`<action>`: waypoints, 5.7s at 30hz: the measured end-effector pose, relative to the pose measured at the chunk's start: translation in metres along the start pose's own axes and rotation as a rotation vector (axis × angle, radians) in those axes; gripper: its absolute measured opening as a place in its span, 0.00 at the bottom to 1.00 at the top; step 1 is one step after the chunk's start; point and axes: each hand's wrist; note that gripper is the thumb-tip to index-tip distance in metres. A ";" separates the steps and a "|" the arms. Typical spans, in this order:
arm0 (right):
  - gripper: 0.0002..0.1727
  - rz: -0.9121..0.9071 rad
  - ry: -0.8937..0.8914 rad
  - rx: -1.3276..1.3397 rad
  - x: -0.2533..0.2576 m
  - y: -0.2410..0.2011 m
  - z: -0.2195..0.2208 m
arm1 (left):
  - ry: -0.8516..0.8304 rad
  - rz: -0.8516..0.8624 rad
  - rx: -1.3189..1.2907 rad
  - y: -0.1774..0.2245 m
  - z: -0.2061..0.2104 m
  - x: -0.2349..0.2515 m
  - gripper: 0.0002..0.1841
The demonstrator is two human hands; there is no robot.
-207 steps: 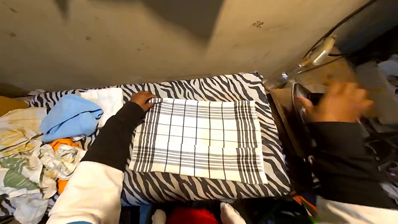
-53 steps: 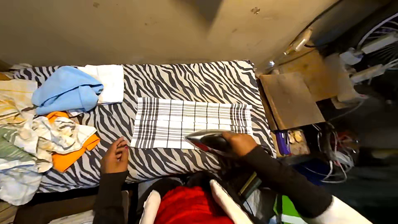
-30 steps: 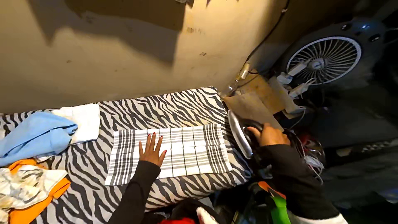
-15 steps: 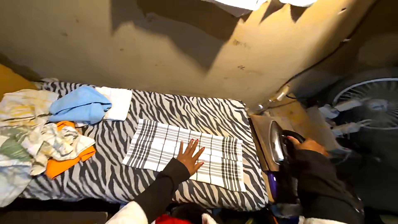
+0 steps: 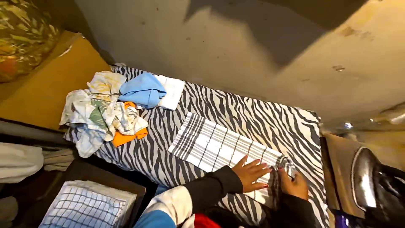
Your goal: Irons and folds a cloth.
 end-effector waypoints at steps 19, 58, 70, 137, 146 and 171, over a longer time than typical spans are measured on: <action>0.16 -0.347 -0.559 0.338 -0.038 -0.044 0.056 | 0.832 -0.770 -1.289 -0.098 -0.180 -0.118 0.15; 0.28 0.012 -0.020 0.029 -0.046 0.054 0.000 | 0.355 -0.597 -0.237 -0.015 -0.064 -0.065 0.26; 0.22 -0.052 -0.226 -0.094 -0.057 0.057 -0.010 | 0.176 -0.735 -0.198 -0.007 -0.071 -0.094 0.28; 0.15 -0.493 -0.565 -0.776 -0.029 -0.083 0.007 | 0.124 -0.119 0.340 0.004 -0.010 -0.172 0.33; 0.20 -0.414 -0.412 -0.802 0.090 -0.169 0.045 | 0.391 -0.149 0.181 -0.005 -0.033 -0.176 0.19; 0.12 -0.395 -0.218 -0.701 0.029 -0.029 -0.035 | 0.052 -0.799 -1.125 -0.043 -0.099 -0.089 0.25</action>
Point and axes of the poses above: each hand's wrist, its own x-axis towards the middle knuckle, its own z-axis out of the palm, y = z × x, and after that the axes turned 3 degrees about y, right-handed
